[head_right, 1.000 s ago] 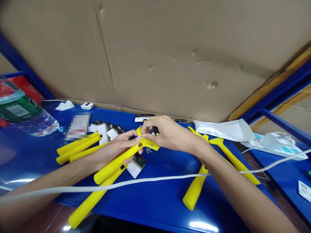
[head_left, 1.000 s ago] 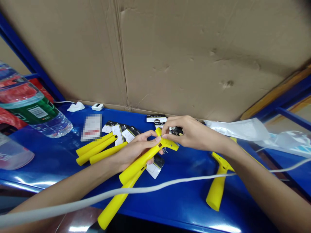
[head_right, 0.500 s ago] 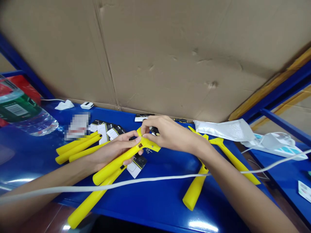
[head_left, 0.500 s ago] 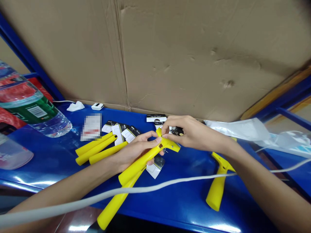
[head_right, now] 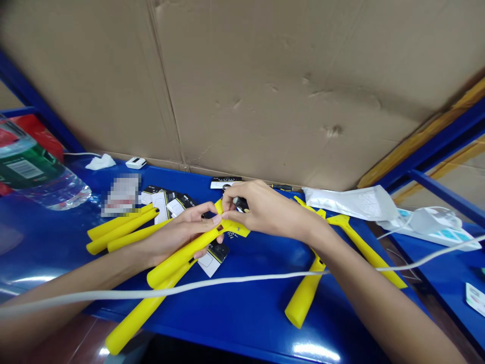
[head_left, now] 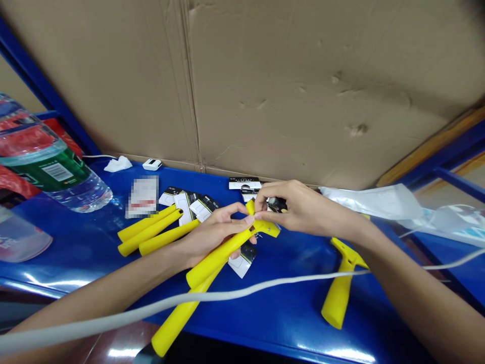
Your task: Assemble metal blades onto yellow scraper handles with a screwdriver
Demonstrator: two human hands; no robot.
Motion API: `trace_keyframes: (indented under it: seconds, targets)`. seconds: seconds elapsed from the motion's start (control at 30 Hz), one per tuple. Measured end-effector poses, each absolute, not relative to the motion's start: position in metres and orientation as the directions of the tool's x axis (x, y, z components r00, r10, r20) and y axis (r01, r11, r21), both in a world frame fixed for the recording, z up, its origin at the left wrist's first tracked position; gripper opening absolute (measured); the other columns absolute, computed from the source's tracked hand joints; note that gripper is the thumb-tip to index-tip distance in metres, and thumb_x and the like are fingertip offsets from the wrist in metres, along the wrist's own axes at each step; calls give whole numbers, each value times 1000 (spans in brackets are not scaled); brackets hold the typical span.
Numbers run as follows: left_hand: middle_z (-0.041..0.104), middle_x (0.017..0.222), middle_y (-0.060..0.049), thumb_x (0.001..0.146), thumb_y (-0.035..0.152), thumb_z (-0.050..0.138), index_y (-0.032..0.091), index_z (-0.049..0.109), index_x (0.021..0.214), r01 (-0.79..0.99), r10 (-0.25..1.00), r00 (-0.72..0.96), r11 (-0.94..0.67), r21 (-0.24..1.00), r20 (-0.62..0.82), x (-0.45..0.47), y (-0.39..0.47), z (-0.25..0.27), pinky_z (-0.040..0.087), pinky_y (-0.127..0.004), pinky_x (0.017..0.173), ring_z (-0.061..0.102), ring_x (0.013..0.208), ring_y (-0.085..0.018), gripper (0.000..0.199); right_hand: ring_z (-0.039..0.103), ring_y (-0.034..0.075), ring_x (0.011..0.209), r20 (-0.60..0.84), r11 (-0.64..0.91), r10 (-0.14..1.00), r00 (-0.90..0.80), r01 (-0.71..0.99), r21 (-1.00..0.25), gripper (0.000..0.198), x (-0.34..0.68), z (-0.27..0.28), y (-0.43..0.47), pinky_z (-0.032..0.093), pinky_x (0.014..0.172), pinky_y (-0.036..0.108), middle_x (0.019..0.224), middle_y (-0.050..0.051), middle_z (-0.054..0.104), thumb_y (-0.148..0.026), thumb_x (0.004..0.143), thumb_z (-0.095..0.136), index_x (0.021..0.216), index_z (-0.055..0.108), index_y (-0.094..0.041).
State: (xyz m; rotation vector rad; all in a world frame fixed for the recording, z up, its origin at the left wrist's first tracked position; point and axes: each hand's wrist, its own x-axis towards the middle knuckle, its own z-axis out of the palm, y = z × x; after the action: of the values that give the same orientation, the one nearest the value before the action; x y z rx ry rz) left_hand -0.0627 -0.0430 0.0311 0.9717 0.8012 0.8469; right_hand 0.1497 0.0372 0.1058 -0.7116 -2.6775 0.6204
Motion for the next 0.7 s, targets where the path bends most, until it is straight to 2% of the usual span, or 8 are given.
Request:
trace_keyframes:
  seconds: [0.27,0.37,0.53,0.6,0.7]
  targets:
    - [74,87,-4,103,43,69,25,52,111,-219,862,456,351,910,-223,-62,-43,34,40,-18,42,56,45,-9,27,59,15,74,64,618,611,-789,424,-662,21,147,100,47,42,71,31,80,-1,72,-38,89,81,80,70,-21]
    - [72,87,-4,103,41,69,24,53,113,-275,848,474,396,876,-235,-63,-41,32,38,-17,43,54,45,-7,26,59,16,75,69,610,614,-787,418,-673,26,148,100,50,43,71,31,82,0,71,-44,89,81,82,71,-21]
    - [70,92,-5,103,39,70,22,56,115,-349,860,448,419,838,-243,-66,-37,30,37,-15,45,53,48,-4,25,60,16,78,179,634,653,-736,402,-660,30,156,111,48,44,71,31,88,0,71,-48,88,84,93,72,-21]
    - [71,94,-5,103,41,70,22,56,114,-341,862,441,418,842,-249,-67,-36,29,37,-15,45,54,47,-4,26,59,15,75,222,639,675,-704,407,-653,29,160,115,46,44,68,31,89,1,70,-48,92,81,98,71,-22]
    - [71,95,-6,103,43,70,21,56,111,-320,864,436,410,854,-251,-68,-35,28,38,-16,46,55,48,-4,26,55,14,68,278,632,700,-657,391,-669,28,165,120,42,42,61,30,96,1,67,-46,100,71,117,66,-24]
